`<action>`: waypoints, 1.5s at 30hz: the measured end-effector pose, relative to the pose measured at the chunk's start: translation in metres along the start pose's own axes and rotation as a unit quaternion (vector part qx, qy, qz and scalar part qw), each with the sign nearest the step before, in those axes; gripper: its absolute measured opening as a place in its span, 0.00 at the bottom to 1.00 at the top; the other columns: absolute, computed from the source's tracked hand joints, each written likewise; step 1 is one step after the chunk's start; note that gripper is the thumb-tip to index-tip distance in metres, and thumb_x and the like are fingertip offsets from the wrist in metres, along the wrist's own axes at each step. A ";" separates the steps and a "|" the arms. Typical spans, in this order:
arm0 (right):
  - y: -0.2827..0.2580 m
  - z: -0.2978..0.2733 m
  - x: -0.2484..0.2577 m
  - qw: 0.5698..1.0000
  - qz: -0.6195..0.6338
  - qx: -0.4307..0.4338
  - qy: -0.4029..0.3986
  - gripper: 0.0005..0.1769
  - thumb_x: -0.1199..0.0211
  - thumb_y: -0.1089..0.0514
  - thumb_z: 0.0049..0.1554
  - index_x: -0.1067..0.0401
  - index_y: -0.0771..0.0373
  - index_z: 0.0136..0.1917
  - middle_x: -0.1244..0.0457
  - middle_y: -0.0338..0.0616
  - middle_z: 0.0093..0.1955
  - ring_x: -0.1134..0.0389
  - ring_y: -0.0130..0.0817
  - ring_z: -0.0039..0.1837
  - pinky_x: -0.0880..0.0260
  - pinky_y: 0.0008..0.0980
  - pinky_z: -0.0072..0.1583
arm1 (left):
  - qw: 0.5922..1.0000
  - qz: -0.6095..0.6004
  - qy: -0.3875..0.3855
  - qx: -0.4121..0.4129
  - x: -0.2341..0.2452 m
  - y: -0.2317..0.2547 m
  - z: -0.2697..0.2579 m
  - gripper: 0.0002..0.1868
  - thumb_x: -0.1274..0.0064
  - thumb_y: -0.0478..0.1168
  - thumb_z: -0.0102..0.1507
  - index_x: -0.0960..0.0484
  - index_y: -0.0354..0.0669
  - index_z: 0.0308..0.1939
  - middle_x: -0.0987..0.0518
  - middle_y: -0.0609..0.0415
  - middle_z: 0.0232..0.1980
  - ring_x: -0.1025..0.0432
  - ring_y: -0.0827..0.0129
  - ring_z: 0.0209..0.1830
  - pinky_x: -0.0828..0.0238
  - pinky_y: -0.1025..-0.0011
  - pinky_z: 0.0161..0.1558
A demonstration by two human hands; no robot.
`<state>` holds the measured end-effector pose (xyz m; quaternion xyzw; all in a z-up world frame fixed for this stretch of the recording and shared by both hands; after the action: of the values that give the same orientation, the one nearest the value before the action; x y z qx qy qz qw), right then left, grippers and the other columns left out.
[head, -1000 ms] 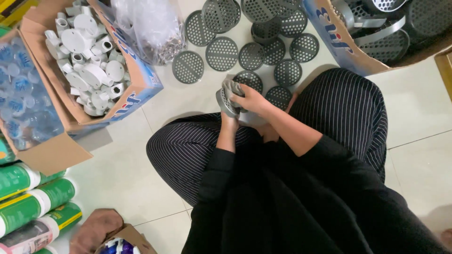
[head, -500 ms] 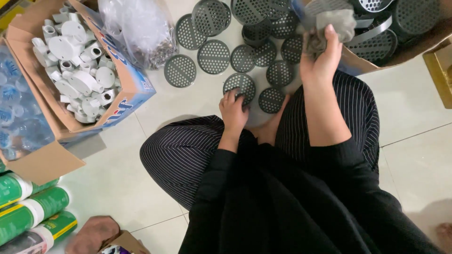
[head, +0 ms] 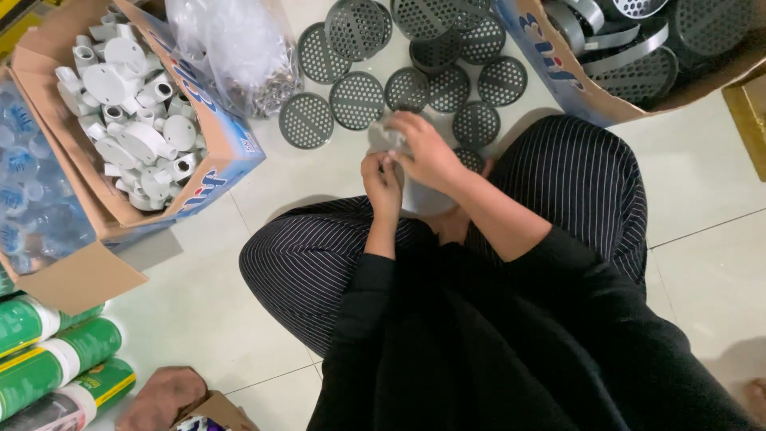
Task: The person sits on the floor and wipes multiple round, perforated metal parts with a cloth. They handle the parts one at a time, wiping the surfaces and edges, then placing them back on the floor among other similar parts.
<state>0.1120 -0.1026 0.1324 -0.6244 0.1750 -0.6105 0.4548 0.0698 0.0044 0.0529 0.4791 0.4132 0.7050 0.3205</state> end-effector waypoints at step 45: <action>-0.050 -0.017 -0.067 0.992 -0.102 0.036 0.071 0.27 0.53 0.47 0.51 0.44 0.55 0.63 0.50 0.52 0.61 0.53 0.56 0.65 0.56 0.51 0.63 | 0.576 -0.676 0.091 0.450 0.014 0.057 -0.004 0.33 0.59 0.70 0.50 0.28 0.55 0.49 0.31 0.56 0.53 0.35 0.67 0.48 0.42 0.67 0.56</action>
<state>0.0670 -0.0307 0.1283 -0.5770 0.1202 -0.7027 0.3985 0.0581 -0.0105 0.1085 0.0766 0.9085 0.0467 0.4081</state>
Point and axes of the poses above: each hand's wrist, its own z-axis towards the middle knuckle, its own x-axis out of the back of the hand, y = z × x, the point moved 6 cm from there along z, towards the middle knuckle
